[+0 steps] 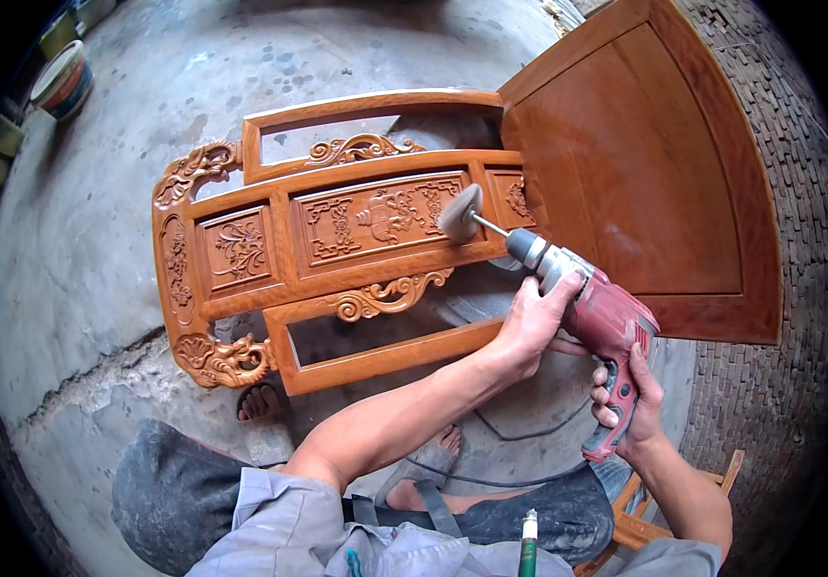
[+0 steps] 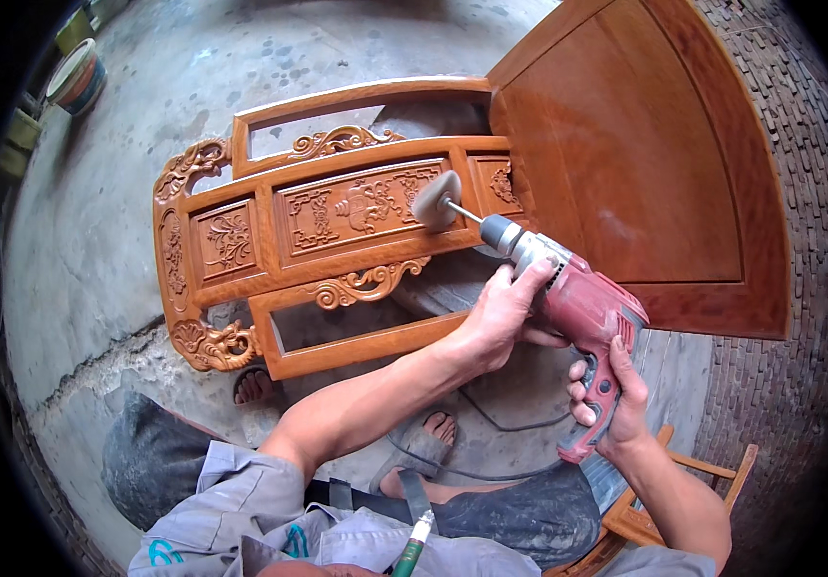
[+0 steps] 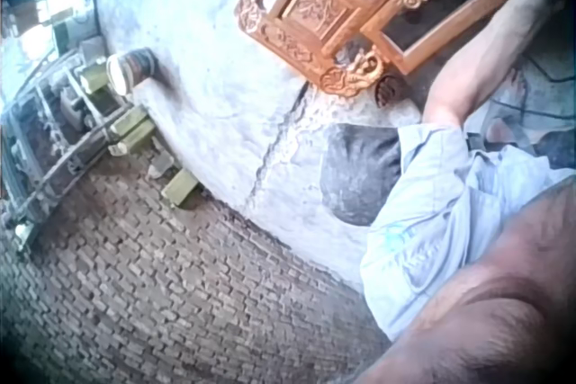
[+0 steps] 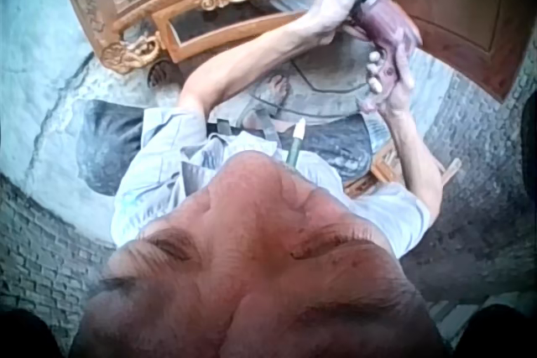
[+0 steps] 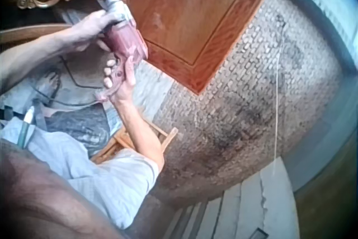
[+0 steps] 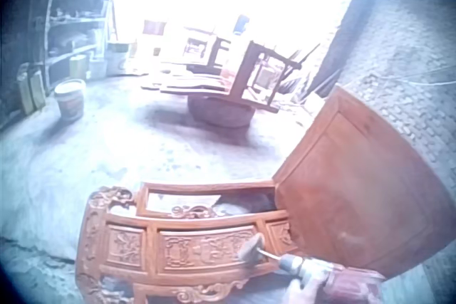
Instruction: The person uses a power drill with a polishing attachment to buff the surface of an ornate wooden chair. They systematically move the tool across the chair's legs, frame, and carved backrest to smooth and finish the wood.
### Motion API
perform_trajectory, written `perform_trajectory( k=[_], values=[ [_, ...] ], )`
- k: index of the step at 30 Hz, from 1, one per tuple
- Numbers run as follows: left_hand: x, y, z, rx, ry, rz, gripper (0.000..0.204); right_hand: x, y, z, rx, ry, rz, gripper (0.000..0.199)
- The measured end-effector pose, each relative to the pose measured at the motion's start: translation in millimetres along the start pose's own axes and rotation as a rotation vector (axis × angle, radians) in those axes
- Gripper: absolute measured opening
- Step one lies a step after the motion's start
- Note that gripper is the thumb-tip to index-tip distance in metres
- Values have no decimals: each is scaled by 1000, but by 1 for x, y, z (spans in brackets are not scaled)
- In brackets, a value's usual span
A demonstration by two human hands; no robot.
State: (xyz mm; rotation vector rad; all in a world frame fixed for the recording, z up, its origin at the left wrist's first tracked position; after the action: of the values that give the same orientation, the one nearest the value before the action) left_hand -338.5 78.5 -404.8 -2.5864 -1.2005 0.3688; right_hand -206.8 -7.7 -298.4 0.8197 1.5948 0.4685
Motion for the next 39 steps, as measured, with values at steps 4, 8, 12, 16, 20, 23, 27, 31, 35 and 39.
perform_trajectory(
  k=[4,8,12,16,20,23,27,31,35,39],
  values=[
    [-2,-5,2,24,-10,-26,60,3,3,-9,-26,6,4,48],
    [9,-27,12,71,-29,-19,58,27,5,-21,-5,37,45,49],
    [21,-42,24,143,46,-22,51,47,3,-25,35,96,96,49],
    [18,-35,18,136,34,9,54,38,2,-20,38,88,70,50],
    [1,-7,10,82,-15,15,59,13,-12,-2,41,27,9,50],
    [-5,2,3,77,-57,34,61,0,-20,6,64,8,11,50],
    [3,-8,9,122,-50,31,62,13,-18,0,91,42,45,49],
    [21,-30,26,204,-76,39,55,43,-15,-13,134,107,119,48],
    [16,-41,36,249,-120,-9,62,53,-26,-25,212,146,110,48],
    [12,-47,43,337,-166,9,67,61,-40,-25,262,155,133,50]
  ],
)
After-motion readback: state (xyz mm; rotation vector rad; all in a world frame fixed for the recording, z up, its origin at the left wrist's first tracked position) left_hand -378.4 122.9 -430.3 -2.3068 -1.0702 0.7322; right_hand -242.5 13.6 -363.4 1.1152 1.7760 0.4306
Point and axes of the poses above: each hand's wrist, its own x-axis towards the middle knuckle, its own z-axis out of the back of the hand, y = z × x, the point moved 4 cm from there along x, towards the middle knuckle, and after that the axes turned 12 degrees about y, right-handed, at the moved point
